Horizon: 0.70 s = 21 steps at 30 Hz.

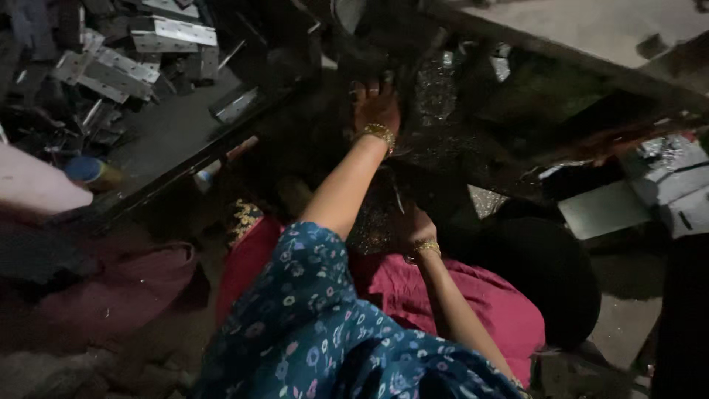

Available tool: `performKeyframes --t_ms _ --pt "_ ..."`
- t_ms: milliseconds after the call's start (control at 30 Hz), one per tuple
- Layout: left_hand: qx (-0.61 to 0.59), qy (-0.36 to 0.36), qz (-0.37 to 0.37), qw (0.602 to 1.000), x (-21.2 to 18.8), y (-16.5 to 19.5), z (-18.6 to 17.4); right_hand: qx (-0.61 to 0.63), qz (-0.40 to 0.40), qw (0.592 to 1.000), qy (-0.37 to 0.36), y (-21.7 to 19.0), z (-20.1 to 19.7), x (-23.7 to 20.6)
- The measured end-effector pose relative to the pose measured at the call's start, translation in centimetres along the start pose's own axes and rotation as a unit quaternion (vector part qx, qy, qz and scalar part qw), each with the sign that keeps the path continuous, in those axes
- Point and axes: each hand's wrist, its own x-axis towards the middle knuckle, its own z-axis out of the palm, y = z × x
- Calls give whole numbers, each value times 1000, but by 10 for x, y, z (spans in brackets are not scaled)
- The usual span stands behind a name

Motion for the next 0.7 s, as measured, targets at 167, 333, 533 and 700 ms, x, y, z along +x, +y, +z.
performKeyframes --t_ms 167,333,533,700 --pt "94 130 16 987 6 -7 7 -64 22 998 11 11 0 10" --pt "33 37 25 998 3 -11 5 -41 -8 999 30 5 27 -9" --pt "-10 24 16 1000 12 -12 -9 -80 -69 994 -1 3 -8 9" --pt "-1 1 -13 1000 32 0 -11 -199 -132 971 -24 4 -7 2"
